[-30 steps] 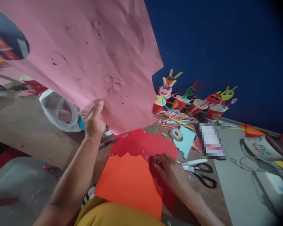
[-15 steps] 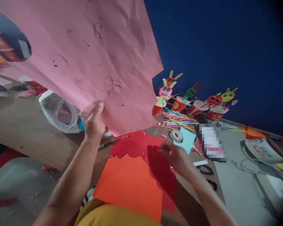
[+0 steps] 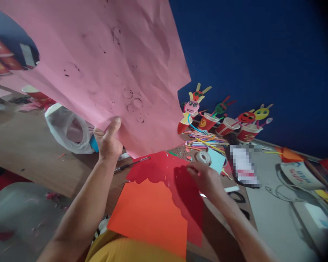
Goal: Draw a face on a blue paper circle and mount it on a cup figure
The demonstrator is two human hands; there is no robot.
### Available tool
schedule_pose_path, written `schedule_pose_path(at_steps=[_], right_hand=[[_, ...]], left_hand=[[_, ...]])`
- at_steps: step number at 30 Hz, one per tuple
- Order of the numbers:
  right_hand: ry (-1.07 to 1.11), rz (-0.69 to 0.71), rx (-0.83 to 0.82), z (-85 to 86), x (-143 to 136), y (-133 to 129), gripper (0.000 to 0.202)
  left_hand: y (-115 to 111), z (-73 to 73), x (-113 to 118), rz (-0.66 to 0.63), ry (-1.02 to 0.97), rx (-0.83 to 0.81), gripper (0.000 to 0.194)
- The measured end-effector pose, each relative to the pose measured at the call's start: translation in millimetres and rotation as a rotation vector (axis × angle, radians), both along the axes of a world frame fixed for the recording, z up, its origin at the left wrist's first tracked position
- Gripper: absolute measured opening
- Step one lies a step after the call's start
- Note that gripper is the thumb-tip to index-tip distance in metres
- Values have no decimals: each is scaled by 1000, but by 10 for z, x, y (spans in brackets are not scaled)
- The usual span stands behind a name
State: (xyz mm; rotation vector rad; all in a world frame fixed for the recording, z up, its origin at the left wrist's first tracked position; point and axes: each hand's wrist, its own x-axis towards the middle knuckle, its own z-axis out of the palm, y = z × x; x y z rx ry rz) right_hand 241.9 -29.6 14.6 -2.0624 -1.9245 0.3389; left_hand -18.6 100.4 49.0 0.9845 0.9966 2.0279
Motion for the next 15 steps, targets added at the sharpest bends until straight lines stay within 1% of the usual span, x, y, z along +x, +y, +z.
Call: schedule_pose_path(at_steps=[2,3,4,6,8,10,15], right_hand=[[9,57,-46,-23,-171,-187,21],[5,123,-91,-36,-260,-261,21],[-14,157,-110,-48,-346,-321,23],[-59,178,-135,-68,-490,-399,34],[-93,186,-149,-82,-585,-432,40],[-92,194,-162,-89,-630,-436,41],[-19,207,-226,-70,-629,-396,26]], left_hand=[[-4,3,5,-4,1,-10,17],[-4,2,5,-9,3,-12,16],[-4,1,5,-13,5,-10,15],[-4,1,4,-17,5,6,14],[-7,6,7,-10,-7,32,14],[-10,12,11,3,-30,54,14],[-7,-3,10,-13,-81,9,16]])
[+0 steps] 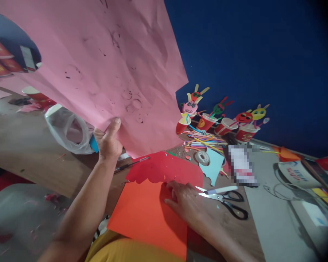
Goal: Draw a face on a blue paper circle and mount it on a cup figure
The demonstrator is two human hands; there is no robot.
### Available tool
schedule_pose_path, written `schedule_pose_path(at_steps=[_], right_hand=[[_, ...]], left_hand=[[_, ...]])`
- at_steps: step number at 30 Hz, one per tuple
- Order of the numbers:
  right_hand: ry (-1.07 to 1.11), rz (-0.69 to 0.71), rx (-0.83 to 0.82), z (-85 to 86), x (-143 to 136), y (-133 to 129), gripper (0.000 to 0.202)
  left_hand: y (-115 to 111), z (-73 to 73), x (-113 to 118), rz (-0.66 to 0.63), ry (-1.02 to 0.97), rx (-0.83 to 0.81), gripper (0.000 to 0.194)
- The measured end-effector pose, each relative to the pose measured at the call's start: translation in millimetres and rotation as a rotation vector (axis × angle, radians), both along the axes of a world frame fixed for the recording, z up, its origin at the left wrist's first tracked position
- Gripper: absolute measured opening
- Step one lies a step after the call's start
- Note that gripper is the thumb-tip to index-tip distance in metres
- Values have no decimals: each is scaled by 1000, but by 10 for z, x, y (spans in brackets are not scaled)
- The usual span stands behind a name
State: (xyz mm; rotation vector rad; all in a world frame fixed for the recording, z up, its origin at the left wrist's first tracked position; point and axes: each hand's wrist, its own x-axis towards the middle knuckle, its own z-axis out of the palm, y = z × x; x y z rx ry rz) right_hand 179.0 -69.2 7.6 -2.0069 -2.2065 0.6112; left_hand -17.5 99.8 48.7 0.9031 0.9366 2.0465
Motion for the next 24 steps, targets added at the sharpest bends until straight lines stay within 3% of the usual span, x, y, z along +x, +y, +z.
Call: schedule_pose_path(at_steps=[5,12,16,19,24], right_hand=[[27,6,30,1,17,41,11],[30,33,123,-93,-15,-3,12],[104,5,79,-77,-12,-6,14],[181,-1,70,-12,69,74,11],[142,-58,204,11,284,308,8]], left_hand=[[9,-14,-13,3,-13,-41,15],[-22,51,-1,-13,-1,-66,9],[-27,62,9,-11,-26,-54,12],[-30,55,14,4,-39,-48,14],[-36,58,21,-1,-46,-57,14]])
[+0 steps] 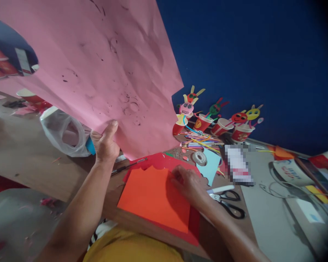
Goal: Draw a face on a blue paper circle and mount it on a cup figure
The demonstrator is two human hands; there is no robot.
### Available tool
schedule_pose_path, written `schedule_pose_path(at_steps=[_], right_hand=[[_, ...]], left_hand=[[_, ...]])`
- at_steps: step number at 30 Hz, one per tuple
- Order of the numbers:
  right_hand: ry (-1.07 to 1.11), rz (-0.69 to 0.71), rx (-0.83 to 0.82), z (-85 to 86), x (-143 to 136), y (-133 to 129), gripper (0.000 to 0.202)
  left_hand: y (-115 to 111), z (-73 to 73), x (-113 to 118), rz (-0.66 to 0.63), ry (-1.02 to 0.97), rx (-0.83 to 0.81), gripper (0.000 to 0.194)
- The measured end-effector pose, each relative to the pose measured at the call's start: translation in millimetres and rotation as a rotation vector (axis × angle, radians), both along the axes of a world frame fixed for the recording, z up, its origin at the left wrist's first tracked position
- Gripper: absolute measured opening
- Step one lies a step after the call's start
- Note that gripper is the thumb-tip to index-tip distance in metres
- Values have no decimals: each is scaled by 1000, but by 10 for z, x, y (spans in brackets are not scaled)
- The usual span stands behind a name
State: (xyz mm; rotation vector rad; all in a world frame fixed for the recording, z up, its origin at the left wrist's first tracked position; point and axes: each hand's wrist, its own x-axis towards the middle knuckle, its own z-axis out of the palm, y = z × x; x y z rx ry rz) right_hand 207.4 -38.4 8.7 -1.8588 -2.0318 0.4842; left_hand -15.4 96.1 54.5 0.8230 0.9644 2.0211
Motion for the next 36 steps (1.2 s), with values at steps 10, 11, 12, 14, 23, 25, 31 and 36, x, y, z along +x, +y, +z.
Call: schedule_pose_path(at_steps=[10,11,12,14,23,25,31,36], right_hand=[[-162,-95,160,22,695,146,23],[-206,-147,173,39,843,119,23],[-258,-196,177,49,996,84,23],[-375,-291,182,37,1284,-5,24],[-628,-172,168,-298,1668,-222,21],[-650,-159,189,-345,1687,-207,20],[-683,-123,230,-424,1786,-224,23],[-704,-141,225,-384,1778,-289,23]], left_hand=[[19,-45,-7,-5,17,26,16],[19,-49,-7,4,27,29,16],[20,-51,-5,8,32,32,16],[23,-55,1,3,27,39,15],[-23,-30,62,35,59,88,14],[-26,-21,63,15,62,66,13],[-12,-15,54,-5,49,36,13],[-21,-16,51,56,44,41,16]])
